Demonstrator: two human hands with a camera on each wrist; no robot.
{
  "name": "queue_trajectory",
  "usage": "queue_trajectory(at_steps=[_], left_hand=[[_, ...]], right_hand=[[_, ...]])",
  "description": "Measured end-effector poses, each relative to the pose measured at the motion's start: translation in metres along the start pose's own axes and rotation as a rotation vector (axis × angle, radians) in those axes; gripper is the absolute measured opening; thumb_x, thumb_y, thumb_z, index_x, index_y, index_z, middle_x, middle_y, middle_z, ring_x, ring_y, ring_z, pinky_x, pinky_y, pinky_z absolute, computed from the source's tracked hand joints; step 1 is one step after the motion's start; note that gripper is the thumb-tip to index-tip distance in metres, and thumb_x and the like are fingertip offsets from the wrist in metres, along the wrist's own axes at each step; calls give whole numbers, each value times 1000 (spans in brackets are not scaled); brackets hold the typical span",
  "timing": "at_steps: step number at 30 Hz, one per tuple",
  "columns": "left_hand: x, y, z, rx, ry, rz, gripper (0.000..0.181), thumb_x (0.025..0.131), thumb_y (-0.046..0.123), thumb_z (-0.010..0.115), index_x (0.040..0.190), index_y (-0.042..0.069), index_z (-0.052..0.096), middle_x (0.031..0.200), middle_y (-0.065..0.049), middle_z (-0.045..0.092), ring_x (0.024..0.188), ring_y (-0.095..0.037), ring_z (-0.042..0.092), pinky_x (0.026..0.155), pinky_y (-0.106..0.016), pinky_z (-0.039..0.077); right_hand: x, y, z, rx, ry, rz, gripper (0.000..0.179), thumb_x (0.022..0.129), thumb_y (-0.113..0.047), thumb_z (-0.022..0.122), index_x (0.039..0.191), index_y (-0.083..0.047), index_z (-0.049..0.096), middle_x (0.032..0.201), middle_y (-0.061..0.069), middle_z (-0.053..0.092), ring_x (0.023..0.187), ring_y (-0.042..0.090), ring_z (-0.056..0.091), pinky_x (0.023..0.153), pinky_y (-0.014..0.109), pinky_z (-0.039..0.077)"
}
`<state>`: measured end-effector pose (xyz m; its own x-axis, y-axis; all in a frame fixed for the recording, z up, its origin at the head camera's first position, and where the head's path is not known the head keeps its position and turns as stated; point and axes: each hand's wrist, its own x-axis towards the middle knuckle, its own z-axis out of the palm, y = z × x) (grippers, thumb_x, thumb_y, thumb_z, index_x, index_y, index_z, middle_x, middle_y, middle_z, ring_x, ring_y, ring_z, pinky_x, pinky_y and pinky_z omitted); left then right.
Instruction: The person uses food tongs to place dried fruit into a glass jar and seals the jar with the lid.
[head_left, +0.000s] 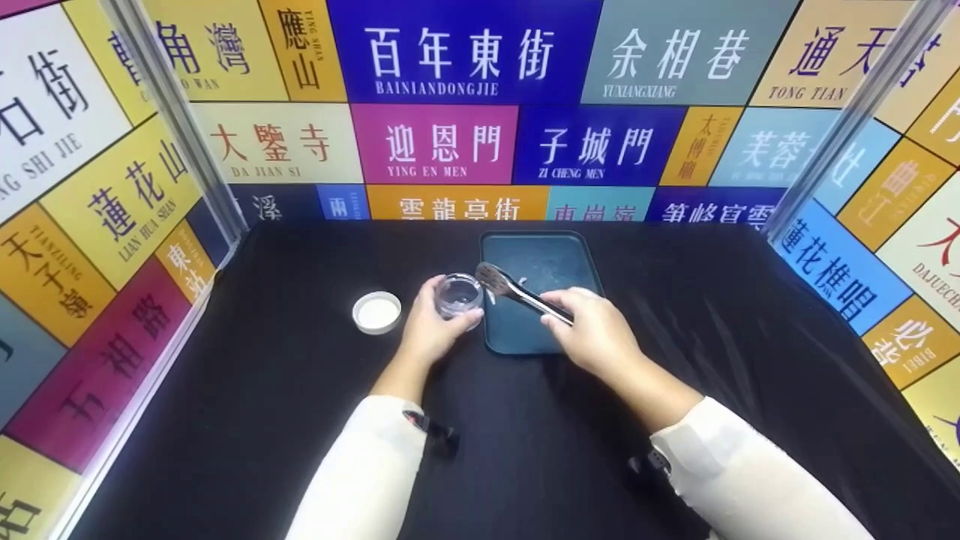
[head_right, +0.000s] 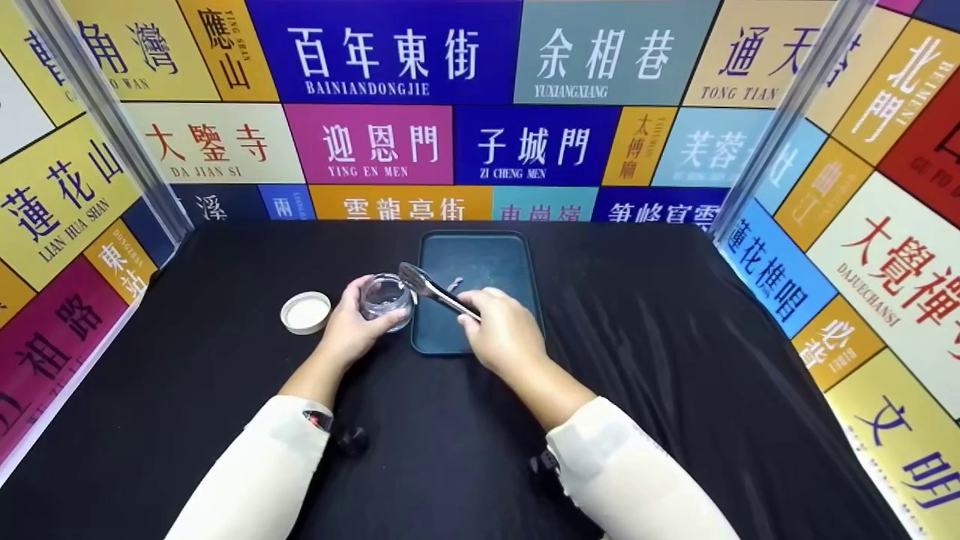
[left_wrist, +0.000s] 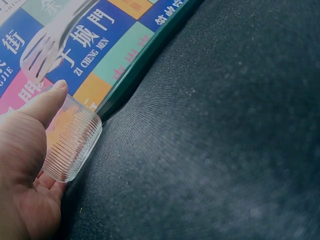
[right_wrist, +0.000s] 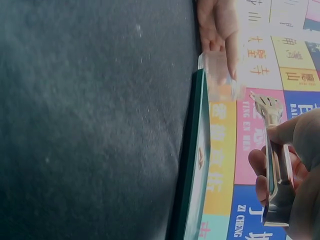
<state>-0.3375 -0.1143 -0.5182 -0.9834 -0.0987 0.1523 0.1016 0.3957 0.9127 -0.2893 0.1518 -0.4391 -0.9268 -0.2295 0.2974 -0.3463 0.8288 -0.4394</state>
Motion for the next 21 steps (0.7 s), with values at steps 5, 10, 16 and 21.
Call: queue_trajectory(at_steps=[5,10,16,21], left_hand=[[0,0,0,5,2,2,96,81,35,93,159,9,43,160,-14,55,148,-31,53,129,-46,38],[1,0,0,4,1,2,97,81,35,93,159,9,43,161,-15,54,148,-32,53,129,-46,38],[0,1,0,-3,-1,0,98,80,34,94,159,10,43,161,-14,54,147,-31,53,128,-45,38],[0,1,0,1,0,-3,99,80,36,94,160,10,43,161,-14,54,147,-31,54,128,-45,38]], right_hand=[[-1,-7,0,8,-1,-9,33,99,-27,77,131,-21,77,127,6,77,117,30,73,105,52,57],[1,-12,2,10,-3,-20,32,99,-27,77,130,-20,77,126,6,78,117,30,73,105,51,57],[5,-16,4,14,-5,-15,31,99,-28,77,130,-22,77,124,5,77,112,29,72,102,50,58],[6,-18,5,12,-2,-8,32,99,-28,77,131,-23,77,123,4,78,111,29,72,101,50,58]])
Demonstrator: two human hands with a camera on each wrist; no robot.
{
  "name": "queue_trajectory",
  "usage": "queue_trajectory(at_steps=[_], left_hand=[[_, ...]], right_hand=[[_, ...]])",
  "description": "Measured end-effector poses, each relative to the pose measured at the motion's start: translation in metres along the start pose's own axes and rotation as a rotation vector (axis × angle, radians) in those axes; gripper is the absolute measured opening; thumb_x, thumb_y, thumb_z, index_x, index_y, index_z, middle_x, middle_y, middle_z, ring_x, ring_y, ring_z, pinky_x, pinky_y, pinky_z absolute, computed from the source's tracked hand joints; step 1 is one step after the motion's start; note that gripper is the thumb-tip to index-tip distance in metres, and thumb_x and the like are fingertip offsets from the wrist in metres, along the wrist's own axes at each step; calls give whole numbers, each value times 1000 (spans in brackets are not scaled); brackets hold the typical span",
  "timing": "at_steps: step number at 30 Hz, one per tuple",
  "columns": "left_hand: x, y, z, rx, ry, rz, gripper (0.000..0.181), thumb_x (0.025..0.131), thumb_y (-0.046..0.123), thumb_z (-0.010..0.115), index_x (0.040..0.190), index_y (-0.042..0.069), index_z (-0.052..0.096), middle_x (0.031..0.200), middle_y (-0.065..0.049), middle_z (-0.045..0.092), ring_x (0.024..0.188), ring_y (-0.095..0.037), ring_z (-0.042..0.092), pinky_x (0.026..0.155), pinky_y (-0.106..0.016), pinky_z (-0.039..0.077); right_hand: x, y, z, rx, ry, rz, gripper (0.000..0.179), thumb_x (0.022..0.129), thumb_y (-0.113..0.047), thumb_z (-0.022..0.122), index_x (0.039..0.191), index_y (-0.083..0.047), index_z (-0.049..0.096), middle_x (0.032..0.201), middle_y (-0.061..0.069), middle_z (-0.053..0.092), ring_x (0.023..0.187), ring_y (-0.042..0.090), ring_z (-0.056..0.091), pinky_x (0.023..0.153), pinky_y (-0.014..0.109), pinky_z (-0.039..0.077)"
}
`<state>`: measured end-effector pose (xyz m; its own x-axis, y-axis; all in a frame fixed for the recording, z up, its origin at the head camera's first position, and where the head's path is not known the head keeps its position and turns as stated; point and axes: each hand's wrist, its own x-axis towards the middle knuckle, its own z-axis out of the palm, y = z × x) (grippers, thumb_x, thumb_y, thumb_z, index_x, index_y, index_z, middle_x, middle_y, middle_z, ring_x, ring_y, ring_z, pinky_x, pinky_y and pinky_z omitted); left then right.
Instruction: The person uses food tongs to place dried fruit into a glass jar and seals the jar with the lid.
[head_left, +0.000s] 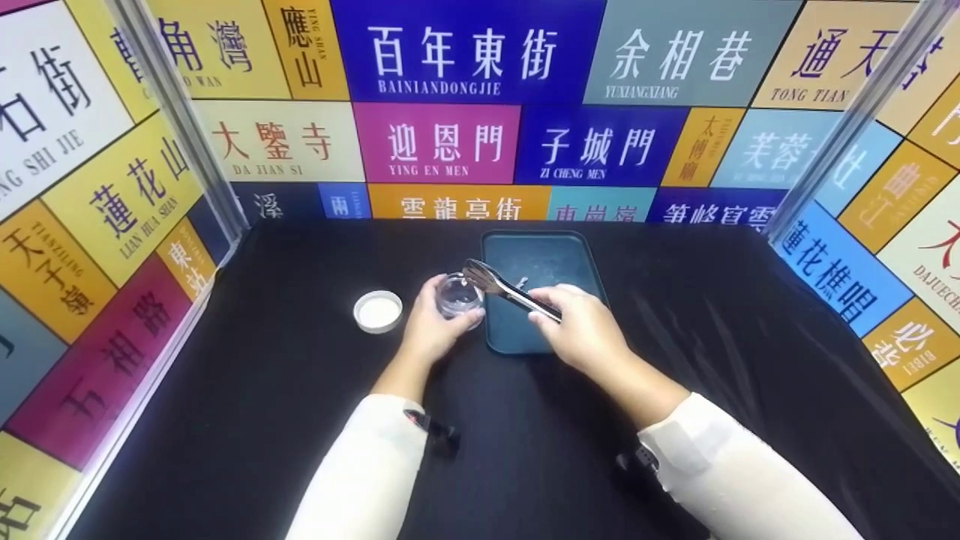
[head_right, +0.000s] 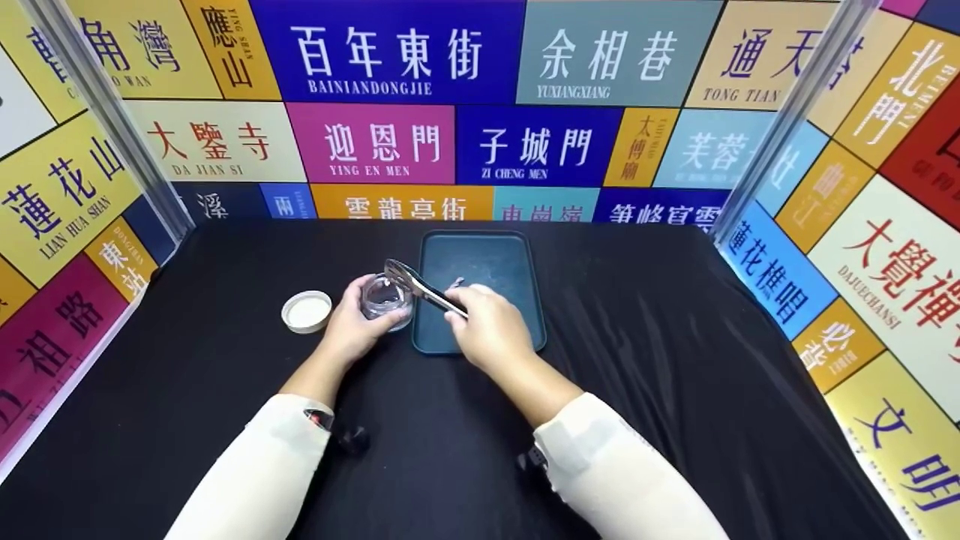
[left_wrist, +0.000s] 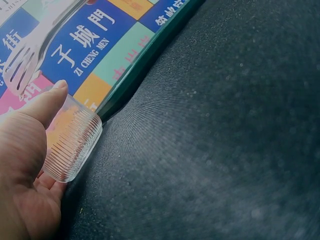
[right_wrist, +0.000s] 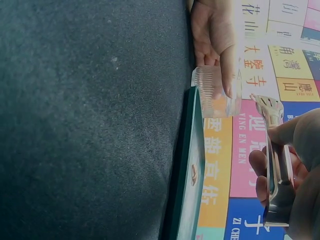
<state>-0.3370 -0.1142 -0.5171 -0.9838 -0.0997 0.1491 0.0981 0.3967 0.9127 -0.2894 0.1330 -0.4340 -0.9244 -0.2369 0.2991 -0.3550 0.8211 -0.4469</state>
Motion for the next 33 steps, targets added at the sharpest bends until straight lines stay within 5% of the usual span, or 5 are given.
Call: queue_trajectory(at_steps=[22,33], left_hand=[[-1,2,-1,6,-4,2,98,81,37,94,160,10,42,161,-15,54,148,-32,53,129,-46,38],[-2,2,-1,8,-4,-4,99,80,37,94,160,11,42,160,-15,54,148,-31,52,128,-47,38]], right_hand=[[13,-3,12,43,44,-19,35,98,-25,78,133,-18,76,130,8,77,122,31,72,109,51,56],[28,11,15,99,-10,129,47,97,-32,77,141,-17,70,136,12,72,124,33,68,111,52,53]])
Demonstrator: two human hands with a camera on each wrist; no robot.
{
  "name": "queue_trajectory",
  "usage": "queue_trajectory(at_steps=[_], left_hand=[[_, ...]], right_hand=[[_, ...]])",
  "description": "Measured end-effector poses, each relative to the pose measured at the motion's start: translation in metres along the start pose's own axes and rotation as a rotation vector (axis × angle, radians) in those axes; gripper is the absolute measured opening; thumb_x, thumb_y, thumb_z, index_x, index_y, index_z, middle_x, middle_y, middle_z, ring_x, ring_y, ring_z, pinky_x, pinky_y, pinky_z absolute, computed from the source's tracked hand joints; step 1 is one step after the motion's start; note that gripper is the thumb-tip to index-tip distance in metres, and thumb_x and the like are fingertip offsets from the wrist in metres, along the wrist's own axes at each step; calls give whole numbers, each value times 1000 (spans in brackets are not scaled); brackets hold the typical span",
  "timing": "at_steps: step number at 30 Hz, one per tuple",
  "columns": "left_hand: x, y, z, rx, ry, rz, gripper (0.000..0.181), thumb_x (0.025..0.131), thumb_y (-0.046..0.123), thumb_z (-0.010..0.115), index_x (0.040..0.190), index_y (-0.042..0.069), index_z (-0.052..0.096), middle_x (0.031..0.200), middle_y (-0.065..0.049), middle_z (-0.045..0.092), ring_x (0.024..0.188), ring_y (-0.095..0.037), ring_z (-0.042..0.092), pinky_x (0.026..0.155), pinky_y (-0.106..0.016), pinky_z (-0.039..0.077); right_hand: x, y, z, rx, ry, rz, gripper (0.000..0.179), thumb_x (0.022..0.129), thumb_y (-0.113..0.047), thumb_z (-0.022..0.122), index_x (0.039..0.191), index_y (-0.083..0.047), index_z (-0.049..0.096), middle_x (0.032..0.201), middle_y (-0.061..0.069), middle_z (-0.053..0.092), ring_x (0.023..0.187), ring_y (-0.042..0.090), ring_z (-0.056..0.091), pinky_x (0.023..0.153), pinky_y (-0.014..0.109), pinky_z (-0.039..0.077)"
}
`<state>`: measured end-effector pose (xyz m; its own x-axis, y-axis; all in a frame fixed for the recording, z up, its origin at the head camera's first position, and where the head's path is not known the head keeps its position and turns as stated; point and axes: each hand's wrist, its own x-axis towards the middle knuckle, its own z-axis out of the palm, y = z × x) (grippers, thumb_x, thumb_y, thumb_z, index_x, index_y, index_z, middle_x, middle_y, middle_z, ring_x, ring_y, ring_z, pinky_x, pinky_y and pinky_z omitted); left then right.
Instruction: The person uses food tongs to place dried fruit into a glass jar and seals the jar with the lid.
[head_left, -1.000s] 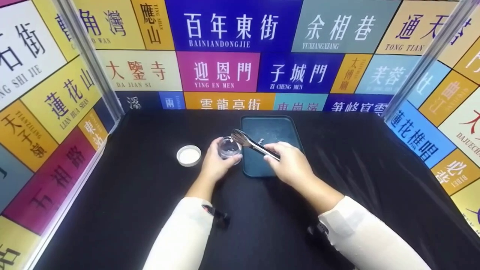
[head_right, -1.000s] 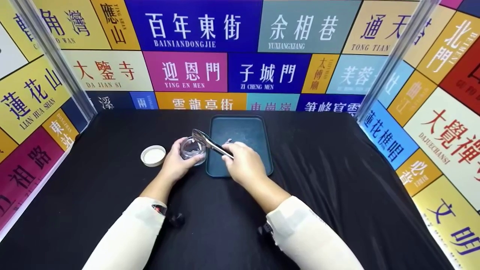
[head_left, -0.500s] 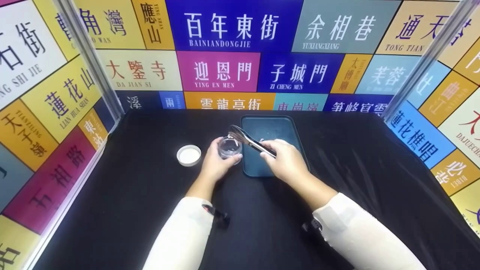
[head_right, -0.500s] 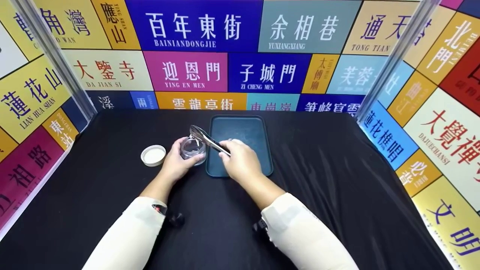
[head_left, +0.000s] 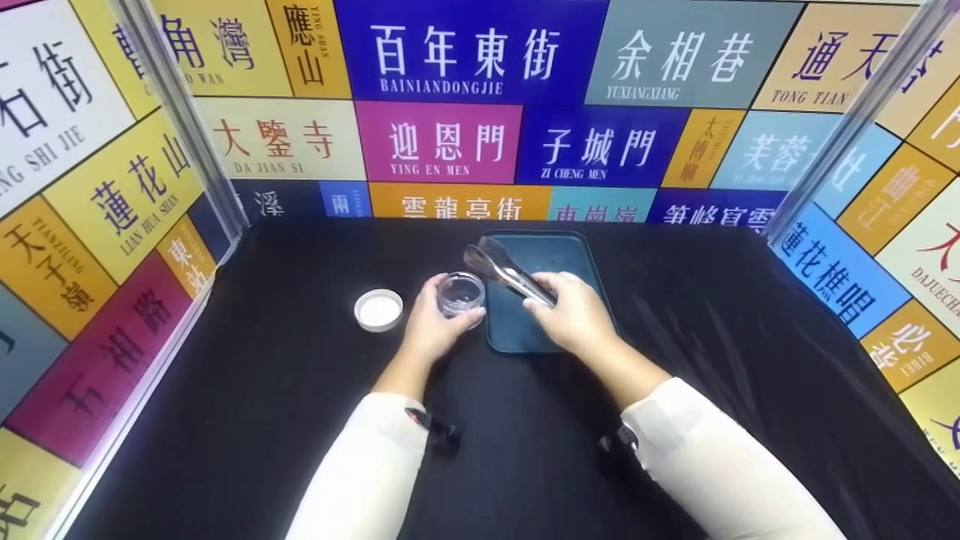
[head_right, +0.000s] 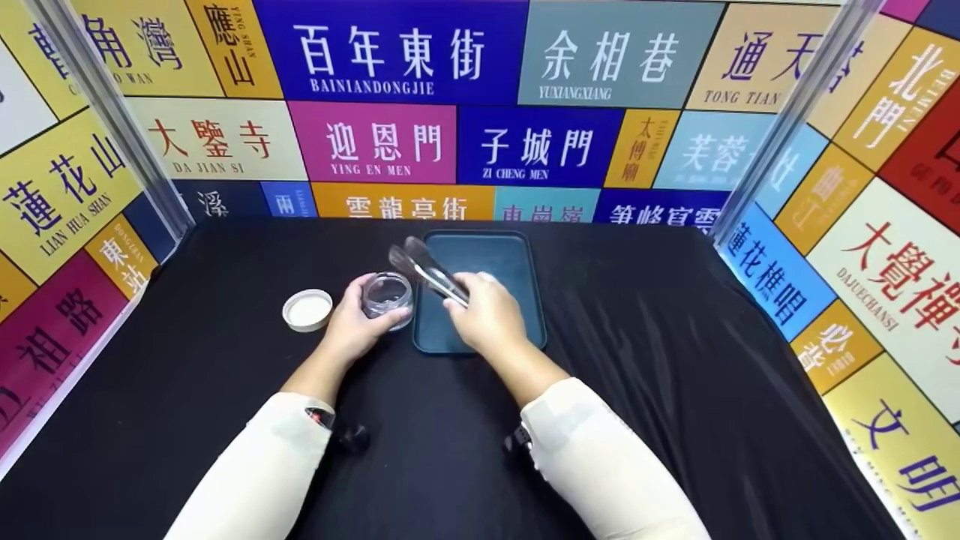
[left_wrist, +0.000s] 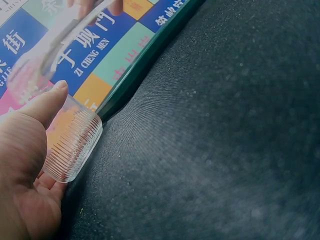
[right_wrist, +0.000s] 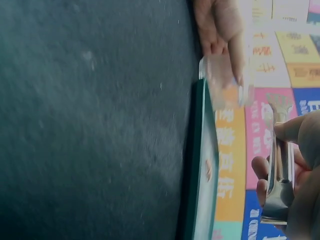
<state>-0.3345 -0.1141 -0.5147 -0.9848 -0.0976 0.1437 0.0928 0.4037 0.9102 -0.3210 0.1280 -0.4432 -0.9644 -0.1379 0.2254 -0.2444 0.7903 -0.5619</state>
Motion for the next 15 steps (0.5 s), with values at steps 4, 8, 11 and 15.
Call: queue_trajectory(at_steps=[4,8,11,15], left_hand=[[0,0,0,3,1,-3,98,80,36,94,159,11,43,159,-15,54,147,-32,53,128,-46,39],[0,0,0,5,2,-4,98,81,37,94,160,11,42,160,-15,54,147,-32,53,128,-47,39],[0,1,0,5,4,-5,98,81,37,94,160,12,42,160,-15,53,147,-32,53,128,-48,39],[1,0,1,2,4,-4,98,81,37,94,160,12,42,161,-15,53,148,-32,53,129,-47,38]], right_hand=[[9,16,0,-21,-4,64,52,98,-33,75,145,-13,66,141,15,69,129,35,65,114,53,51],[15,31,-1,-51,-13,109,56,98,-33,74,147,-10,64,145,19,66,136,39,62,119,55,47],[17,39,-1,-74,-20,131,58,97,-34,74,148,-9,62,147,20,64,138,40,60,121,55,46],[18,46,-1,-109,-47,154,61,97,-36,74,149,-7,61,149,22,62,140,41,59,122,56,44]])
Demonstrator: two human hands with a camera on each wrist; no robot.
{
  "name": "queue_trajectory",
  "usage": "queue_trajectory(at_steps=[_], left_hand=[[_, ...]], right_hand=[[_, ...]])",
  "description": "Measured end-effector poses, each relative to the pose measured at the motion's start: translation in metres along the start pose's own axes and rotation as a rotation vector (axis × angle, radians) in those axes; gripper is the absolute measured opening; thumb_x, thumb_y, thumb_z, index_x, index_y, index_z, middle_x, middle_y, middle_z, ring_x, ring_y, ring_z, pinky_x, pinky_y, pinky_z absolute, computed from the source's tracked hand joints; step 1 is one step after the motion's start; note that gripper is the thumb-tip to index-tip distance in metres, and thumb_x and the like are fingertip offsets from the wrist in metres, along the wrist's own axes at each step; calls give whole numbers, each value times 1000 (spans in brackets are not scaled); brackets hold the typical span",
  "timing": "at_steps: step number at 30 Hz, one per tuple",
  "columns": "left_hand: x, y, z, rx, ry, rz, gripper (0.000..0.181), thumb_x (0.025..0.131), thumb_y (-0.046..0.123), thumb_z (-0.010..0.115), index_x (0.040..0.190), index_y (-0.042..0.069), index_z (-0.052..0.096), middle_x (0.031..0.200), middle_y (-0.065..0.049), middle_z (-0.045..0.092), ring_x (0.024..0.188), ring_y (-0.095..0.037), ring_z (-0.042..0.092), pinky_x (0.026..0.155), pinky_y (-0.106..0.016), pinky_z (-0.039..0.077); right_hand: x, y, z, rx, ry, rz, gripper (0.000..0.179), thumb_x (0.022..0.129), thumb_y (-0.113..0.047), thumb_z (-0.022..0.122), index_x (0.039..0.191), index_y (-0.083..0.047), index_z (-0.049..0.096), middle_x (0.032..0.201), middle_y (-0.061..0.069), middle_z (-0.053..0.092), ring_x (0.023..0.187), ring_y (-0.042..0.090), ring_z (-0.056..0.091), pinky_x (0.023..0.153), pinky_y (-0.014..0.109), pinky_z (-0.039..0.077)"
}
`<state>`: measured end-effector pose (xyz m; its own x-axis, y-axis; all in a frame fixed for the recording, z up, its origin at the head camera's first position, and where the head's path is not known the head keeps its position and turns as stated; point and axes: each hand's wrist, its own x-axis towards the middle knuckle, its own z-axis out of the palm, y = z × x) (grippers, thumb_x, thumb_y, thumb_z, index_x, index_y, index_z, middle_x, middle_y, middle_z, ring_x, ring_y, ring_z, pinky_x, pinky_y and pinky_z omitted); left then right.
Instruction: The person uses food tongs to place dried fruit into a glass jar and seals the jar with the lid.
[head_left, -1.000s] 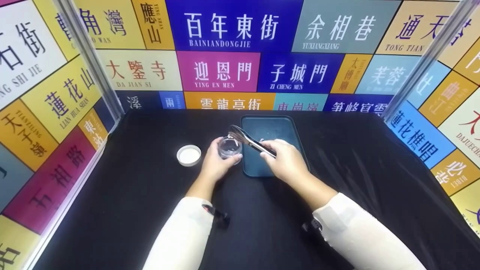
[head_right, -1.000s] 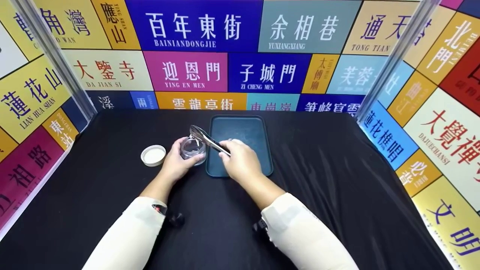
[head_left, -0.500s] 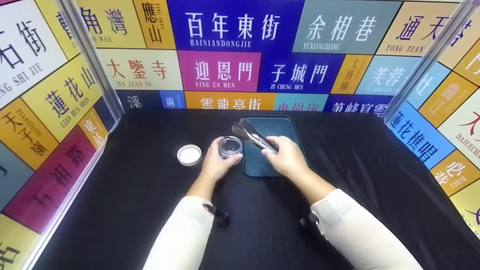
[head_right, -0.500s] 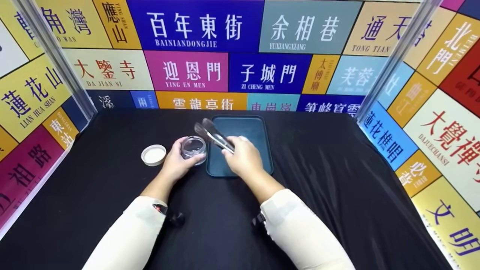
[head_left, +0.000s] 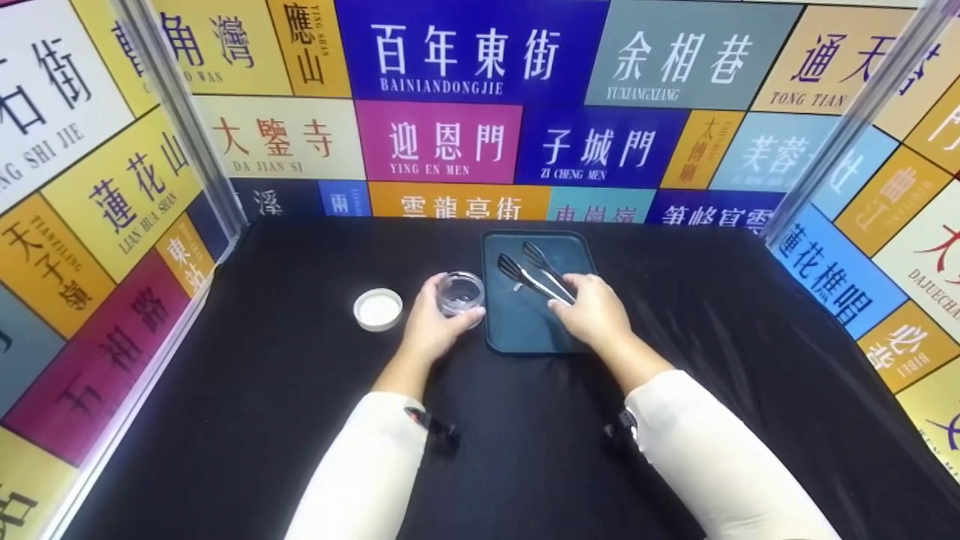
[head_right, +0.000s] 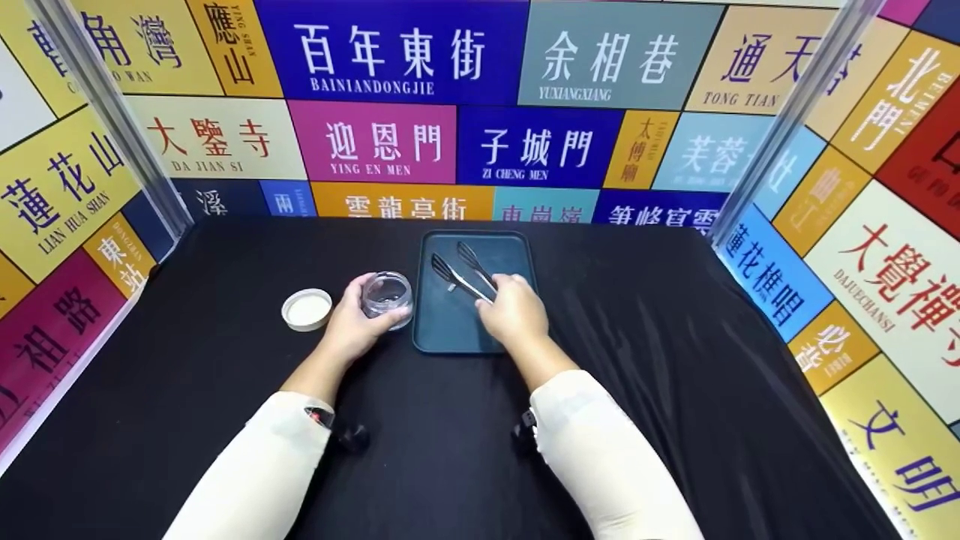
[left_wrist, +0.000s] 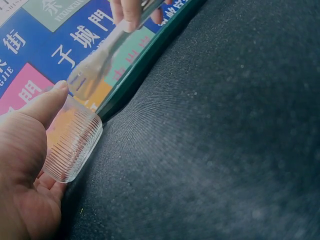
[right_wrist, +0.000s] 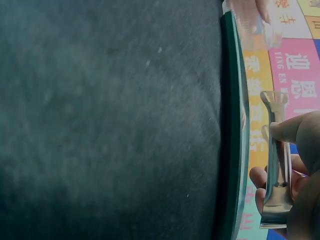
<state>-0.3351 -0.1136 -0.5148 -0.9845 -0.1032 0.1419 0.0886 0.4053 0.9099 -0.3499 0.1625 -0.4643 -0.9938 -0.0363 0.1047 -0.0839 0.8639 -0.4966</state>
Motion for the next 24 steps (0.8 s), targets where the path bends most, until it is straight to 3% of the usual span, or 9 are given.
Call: queue_trajectory(at_steps=[10,24], left_hand=[[-1,1,0,3,-4,-8,98,81,37,94,160,11,42,161,-15,53,148,-31,53,129,-46,37],[-1,0,-1,6,-8,-7,98,82,38,93,160,12,41,161,-14,53,147,-33,52,128,-49,39]], right_hand=[[-3,9,3,-29,-67,58,59,100,-33,72,150,-5,59,149,22,62,134,40,61,120,57,46],[-2,14,2,-57,-20,31,46,100,-25,70,143,-6,67,143,20,69,135,40,64,118,56,48]])
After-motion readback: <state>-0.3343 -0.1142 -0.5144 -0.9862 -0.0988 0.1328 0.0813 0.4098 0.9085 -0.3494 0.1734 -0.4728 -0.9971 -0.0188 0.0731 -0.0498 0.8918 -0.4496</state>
